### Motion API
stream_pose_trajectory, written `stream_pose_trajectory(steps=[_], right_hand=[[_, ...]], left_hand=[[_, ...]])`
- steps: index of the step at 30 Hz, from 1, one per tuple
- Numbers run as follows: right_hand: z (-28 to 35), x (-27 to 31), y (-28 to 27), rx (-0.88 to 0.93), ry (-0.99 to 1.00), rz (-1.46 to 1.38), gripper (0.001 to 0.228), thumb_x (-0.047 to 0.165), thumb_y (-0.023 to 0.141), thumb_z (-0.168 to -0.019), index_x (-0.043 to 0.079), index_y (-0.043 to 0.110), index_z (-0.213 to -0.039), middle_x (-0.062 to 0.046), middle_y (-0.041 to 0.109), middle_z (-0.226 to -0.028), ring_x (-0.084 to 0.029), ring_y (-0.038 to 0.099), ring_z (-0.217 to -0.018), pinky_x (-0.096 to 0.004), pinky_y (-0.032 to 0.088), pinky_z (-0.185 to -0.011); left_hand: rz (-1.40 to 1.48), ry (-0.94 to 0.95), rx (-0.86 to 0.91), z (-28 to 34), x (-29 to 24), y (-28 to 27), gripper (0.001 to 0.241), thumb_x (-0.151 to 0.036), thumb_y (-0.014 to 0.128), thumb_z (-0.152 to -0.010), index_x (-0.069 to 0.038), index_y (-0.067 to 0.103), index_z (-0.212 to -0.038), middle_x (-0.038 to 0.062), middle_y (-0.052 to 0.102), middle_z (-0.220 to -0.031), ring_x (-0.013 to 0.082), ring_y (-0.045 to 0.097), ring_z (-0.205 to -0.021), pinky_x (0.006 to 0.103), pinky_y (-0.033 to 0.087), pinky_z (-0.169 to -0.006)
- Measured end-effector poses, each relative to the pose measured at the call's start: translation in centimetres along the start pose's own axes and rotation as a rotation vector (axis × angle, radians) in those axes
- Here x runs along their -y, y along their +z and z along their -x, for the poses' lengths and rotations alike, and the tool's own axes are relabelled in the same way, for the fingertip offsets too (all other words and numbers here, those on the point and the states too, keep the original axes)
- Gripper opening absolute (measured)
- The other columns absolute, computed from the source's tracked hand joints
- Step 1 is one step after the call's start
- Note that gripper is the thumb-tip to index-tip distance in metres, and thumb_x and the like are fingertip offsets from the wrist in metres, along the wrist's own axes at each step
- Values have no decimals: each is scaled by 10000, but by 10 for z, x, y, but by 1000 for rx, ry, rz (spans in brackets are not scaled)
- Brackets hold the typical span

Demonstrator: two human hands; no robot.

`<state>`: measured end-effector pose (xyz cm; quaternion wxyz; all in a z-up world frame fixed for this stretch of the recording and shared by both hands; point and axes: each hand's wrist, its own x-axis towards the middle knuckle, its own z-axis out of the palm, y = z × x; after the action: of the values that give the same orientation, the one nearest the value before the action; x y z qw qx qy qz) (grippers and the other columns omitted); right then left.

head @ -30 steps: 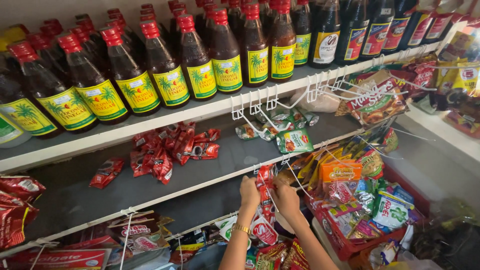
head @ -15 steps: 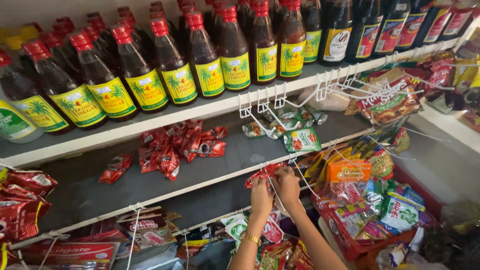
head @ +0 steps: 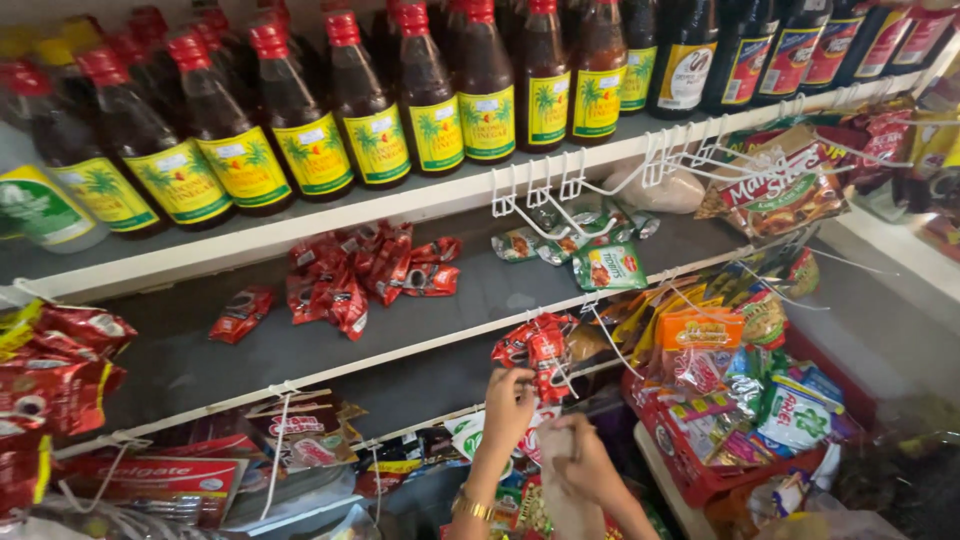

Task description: Wiping individual condiment sachets with a cloth and arranging them on a grocery store shelf.

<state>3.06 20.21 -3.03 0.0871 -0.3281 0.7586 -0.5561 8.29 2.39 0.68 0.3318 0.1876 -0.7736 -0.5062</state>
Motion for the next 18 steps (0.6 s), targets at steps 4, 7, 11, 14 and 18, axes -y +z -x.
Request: stream_pose_trajectory(steps=[4,7,11,14,18], right_hand=[[0,127,10,267,-289,-112,597,-39,674,-642,38,576,-1226,-138,690,-1042,-228,657,-974,-377,503,-841],[-28,171,40,433,94,101,595,-14,652,-801,170,632,-1367,-184,651,-889,-318,591,-745,-384,497,-724],[-87,197,99,118,-518,26,447,-27,668,-778,91,671,-1209,-148,733,-1014,-302,689,-929,-356,529,-829],[-144,212,150,33,-556,-122,403,20,647,-836,64,630,-1237,-168,734,-1020,-334,707,-941,-385,537,-831],[-230,167,240,-236,-705,-165,433,41,613,-907,-20,555,-1331,-267,681,-1140,-401,670,-1046,-438,521,-880]], left_hand=[[-7,113,-29,6,2,-59,123,-49,660,-921,-45,722,-1027,120,686,-1007,233,750,-779,327,622,-663],[-63,42,-91,-7,-24,-120,127,-82,645,-942,-52,731,-1031,121,707,-966,228,748,-752,335,597,-652],[-144,54,-339,-46,-8,-186,117,-98,659,-951,-45,728,-1031,144,723,-944,257,732,-796,354,571,-705],[-185,122,-522,-87,12,-226,184,-81,645,-930,-19,669,-1101,211,665,-1037,300,724,-865,378,579,-754],[-218,112,-718,-133,54,-257,391,-157,602,-976,79,528,-1279,375,536,-1240,493,604,-1004,492,513,-813]])
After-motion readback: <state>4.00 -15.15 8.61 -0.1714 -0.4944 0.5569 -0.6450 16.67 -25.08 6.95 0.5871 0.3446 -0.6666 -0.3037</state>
